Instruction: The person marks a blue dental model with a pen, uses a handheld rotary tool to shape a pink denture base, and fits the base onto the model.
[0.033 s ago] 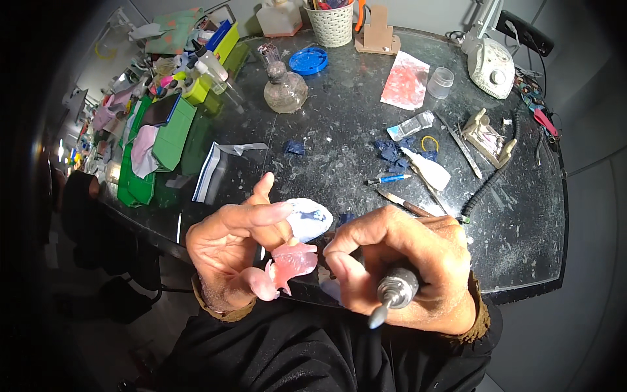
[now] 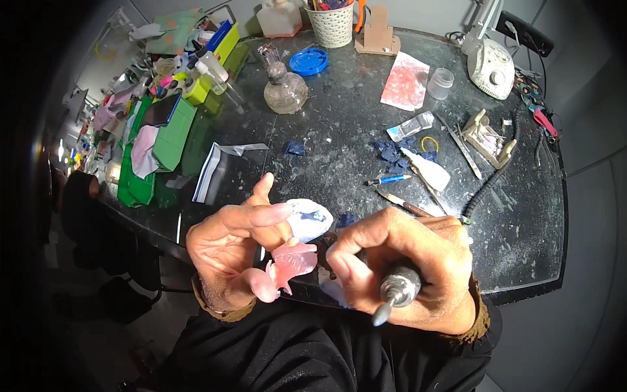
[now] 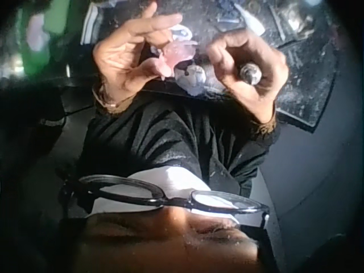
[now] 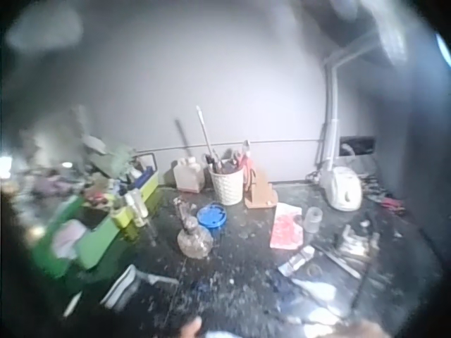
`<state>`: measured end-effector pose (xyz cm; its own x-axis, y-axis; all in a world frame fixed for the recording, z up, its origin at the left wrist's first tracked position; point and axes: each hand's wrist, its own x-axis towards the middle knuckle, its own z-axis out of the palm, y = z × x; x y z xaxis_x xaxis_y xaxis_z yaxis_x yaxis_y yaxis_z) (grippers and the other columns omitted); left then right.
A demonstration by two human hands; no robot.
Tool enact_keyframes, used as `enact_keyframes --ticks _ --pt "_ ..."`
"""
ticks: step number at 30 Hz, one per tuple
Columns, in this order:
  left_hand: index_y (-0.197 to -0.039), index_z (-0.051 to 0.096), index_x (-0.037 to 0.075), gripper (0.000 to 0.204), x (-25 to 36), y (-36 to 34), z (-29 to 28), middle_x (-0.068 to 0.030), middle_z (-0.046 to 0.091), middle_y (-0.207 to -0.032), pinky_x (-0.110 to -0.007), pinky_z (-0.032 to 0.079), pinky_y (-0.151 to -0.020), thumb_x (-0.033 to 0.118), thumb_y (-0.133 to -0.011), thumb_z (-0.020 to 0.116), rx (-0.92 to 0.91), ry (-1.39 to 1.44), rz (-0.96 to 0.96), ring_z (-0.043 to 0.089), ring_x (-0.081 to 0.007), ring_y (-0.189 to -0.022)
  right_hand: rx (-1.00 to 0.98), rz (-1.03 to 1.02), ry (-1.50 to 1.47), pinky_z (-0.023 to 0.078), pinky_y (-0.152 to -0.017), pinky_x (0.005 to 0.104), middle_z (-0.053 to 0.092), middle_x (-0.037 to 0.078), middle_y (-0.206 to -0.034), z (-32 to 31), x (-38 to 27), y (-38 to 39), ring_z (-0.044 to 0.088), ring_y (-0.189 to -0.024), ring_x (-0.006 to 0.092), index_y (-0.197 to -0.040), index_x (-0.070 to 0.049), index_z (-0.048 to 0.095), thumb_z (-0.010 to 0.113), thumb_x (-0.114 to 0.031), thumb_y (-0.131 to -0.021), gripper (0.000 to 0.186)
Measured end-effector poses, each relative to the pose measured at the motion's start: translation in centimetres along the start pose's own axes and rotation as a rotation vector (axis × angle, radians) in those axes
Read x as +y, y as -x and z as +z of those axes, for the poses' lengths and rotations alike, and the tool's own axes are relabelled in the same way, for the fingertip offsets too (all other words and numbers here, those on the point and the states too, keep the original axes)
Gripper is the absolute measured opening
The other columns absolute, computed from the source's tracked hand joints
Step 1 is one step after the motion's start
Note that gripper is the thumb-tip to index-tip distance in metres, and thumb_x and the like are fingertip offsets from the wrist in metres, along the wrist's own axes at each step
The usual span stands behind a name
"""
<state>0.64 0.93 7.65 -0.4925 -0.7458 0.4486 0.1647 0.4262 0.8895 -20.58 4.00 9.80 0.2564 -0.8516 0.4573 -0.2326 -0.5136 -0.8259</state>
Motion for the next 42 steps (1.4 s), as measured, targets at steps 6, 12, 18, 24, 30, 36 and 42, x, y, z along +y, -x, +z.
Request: enact_keyframes --ticks 6,12,18,24,30,36,42 --pt "-0.112 0.053 -0.007 0.078 -0.6 1.1 -0.4 0.0008 0.056 -0.062 -0.039 0.021 -0.110 0.042 -0.059 0.083 0.226 -0.018 0.054 0.056 -0.0109 -0.061 0.453 -0.016 0.057 0.021 -0.040 0.0177 0.048 -0.002 -0.062 -1.3 -0.5 1.0 0.034 -0.042 0.0017 -0.101 0.002 0.045 0.076 -0.057 -0.066 0.075" --pt "-0.097 0.060 0.004 0.048 -1.4 2.1 -3.6 -0.0062 0.056 -0.078 -0.051 0.034 -0.102 0.034 -0.066 0.082 0.339 -0.066 0.091 0.056 -0.0181 -0.079 0.635 0.047 1.056 0.039 -0.049 0.0239 0.051 0.002 -0.061 -8.0 3.4 -0.8 0.049 -0.050 0.0115 -0.118 -0.005 0.040 0.061 -0.049 -0.081 0.061" --pt "-0.089 0.058 0.002 0.023 -0.9 3.2 -4.7 -0.0115 0.057 -0.091 -0.030 0.055 -0.068 0.014 -0.077 0.073 0.411 -0.108 0.153 0.063 -0.0237 -0.082 0.422 0.155 1.510 0.042 -0.041 0.0303 0.054 0.007 -0.048 -12.6 13.3 -2.8 0.057 -0.043 0.0214 -0.122 -0.005 0.038 0.052 -0.077 -0.068 0.090" --pt "-0.090 0.060 0.001 0.011 -1.1 4.5 -6.3 -0.0147 0.050 -0.103 -0.027 0.055 -0.067 0.005 -0.082 0.066 0.421 -0.314 0.091 0.065 -0.0241 -0.082 0.279 0.337 1.426 0.045 -0.048 0.0389 0.058 0.013 -0.059 -13.1 18.0 -1.6 0.061 -0.054 0.0296 -0.131 -0.004 0.035 0.049 -0.078 -0.068 0.097" --pt "-0.091 0.061 0.002 0.007 -3.2 7.3 -8.3 -0.0136 0.051 -0.102 -0.024 0.054 -0.062 0.001 -0.085 0.059 0.429 -0.369 -0.088 0.066 -0.0231 -0.079 0.159 -0.004 1.371 0.044 -0.069 0.0353 0.057 0.007 -0.090 -6.3 11.8 -2.5 0.056 -0.085 0.0240 -0.096 -0.008 0.059 0.069 -0.027 -0.076 0.029" --pt "-0.090 0.062 0.002 0.020 -3.7 5.9 -6.9 -0.0139 0.056 -0.099 -0.020 0.049 -0.051 -0.011 -0.087 0.047 0.422 -0.303 -0.123 0.068 -0.0228 -0.073 -0.356 0.092 0.655 0.048 -0.072 0.0360 0.055 0.007 -0.084 2.3 8.4 1.5 0.057 -0.083 0.0244 -0.091 -0.005 0.062 0.067 -0.018 -0.074 0.022" --pt "-0.110 0.058 -0.006 0.029 -3.1 4.9 -5.1 -0.0139 0.049 -0.116 -0.035 0.049 -0.090 -0.008 -0.086 0.041 0.504 0.035 -0.217 0.060 -0.0284 -0.102 -0.307 0.179 0.597 0.047 -0.067 0.0377 0.054 0.008 -0.083 3.3 9.1 2.1 0.057 -0.080 0.0271 -0.082 -0.003 0.060 0.064 -0.010 -0.074 0.012"
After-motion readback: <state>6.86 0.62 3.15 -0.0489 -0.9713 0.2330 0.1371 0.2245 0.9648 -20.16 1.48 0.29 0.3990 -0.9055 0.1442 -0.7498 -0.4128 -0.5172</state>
